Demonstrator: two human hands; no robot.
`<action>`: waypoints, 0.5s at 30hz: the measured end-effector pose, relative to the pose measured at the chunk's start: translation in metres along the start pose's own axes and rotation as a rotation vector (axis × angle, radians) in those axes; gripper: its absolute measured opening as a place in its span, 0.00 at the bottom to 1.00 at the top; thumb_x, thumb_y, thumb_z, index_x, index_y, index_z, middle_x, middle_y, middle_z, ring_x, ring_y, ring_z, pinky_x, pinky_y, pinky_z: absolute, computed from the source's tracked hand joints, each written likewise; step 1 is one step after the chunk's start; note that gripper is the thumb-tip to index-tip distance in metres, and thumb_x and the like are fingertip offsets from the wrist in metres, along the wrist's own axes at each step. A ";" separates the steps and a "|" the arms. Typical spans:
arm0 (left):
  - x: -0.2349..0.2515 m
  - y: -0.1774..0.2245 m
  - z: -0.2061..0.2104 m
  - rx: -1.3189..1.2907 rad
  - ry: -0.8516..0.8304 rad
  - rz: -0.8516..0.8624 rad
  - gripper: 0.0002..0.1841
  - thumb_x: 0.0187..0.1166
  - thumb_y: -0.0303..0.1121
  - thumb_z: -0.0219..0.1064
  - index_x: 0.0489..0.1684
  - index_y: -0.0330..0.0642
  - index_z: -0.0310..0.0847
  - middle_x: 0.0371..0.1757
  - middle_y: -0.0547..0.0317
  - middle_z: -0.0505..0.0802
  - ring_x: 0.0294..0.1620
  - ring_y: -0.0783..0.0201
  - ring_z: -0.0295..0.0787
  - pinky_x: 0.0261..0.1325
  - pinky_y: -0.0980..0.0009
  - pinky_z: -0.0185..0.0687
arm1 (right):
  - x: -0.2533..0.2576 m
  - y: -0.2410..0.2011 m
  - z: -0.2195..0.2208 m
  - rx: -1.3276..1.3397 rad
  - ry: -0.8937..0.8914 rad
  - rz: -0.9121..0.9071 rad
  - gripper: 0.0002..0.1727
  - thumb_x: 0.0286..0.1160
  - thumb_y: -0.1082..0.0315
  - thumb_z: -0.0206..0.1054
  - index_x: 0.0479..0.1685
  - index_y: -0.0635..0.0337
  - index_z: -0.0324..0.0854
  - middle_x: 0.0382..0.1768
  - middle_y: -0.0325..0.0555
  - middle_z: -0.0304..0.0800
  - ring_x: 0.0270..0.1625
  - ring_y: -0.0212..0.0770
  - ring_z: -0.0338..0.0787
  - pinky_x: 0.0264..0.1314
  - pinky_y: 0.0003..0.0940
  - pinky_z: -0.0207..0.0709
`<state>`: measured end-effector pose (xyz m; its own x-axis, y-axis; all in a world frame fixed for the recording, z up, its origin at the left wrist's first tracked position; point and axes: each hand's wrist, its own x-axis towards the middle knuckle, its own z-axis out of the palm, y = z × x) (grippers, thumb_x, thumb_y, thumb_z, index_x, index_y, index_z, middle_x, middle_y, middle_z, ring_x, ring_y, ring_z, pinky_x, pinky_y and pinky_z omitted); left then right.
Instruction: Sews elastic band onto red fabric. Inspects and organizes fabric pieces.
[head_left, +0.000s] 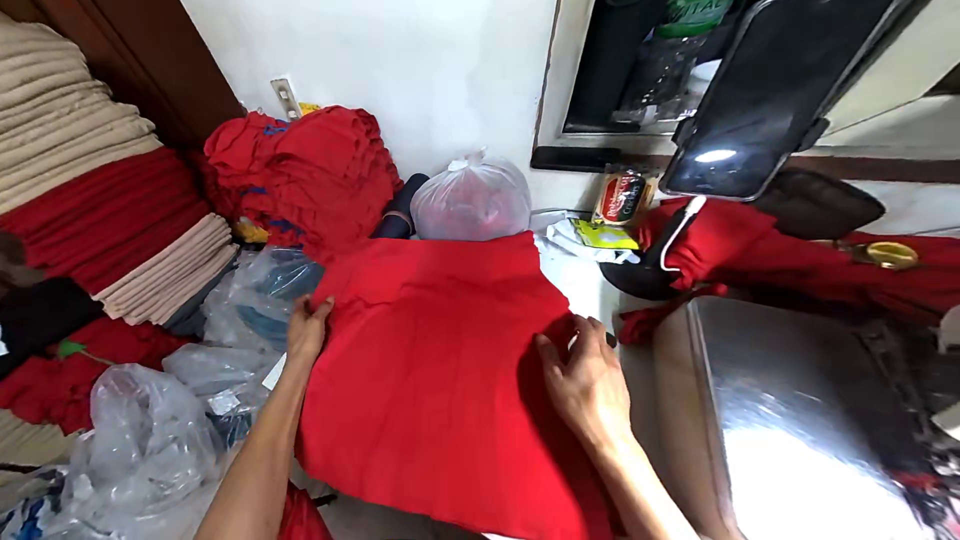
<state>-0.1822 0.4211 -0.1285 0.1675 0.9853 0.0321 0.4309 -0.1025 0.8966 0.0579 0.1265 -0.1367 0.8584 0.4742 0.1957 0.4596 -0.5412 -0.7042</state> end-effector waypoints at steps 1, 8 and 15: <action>-0.001 0.000 0.000 0.038 0.029 0.016 0.27 0.85 0.42 0.66 0.76 0.34 0.70 0.66 0.34 0.86 0.68 0.42 0.83 0.71 0.40 0.74 | -0.005 0.002 0.001 0.004 0.011 -0.029 0.35 0.79 0.56 0.68 0.81 0.70 0.71 0.80 0.74 0.70 0.76 0.72 0.78 0.75 0.69 0.70; -0.015 0.030 0.009 0.318 0.019 0.157 0.33 0.83 0.47 0.66 0.82 0.36 0.67 0.73 0.33 0.83 0.76 0.36 0.77 0.77 0.33 0.68 | -0.058 0.027 0.000 0.041 0.043 -0.230 0.38 0.86 0.44 0.51 0.79 0.70 0.75 0.79 0.64 0.77 0.81 0.63 0.78 0.84 0.54 0.68; 0.037 0.044 0.002 0.012 -0.257 -0.096 0.35 0.74 0.51 0.75 0.71 0.31 0.77 0.64 0.36 0.89 0.67 0.45 0.85 0.72 0.44 0.78 | -0.071 0.050 0.002 0.268 0.065 -0.312 0.35 0.86 0.48 0.54 0.73 0.75 0.78 0.72 0.69 0.81 0.79 0.58 0.80 0.86 0.45 0.67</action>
<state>-0.1553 0.4531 -0.0882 0.3446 0.9237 -0.1677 0.4662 -0.0133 0.8846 0.0197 0.0669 -0.1873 0.7040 0.5376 0.4641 0.6313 -0.1744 -0.7557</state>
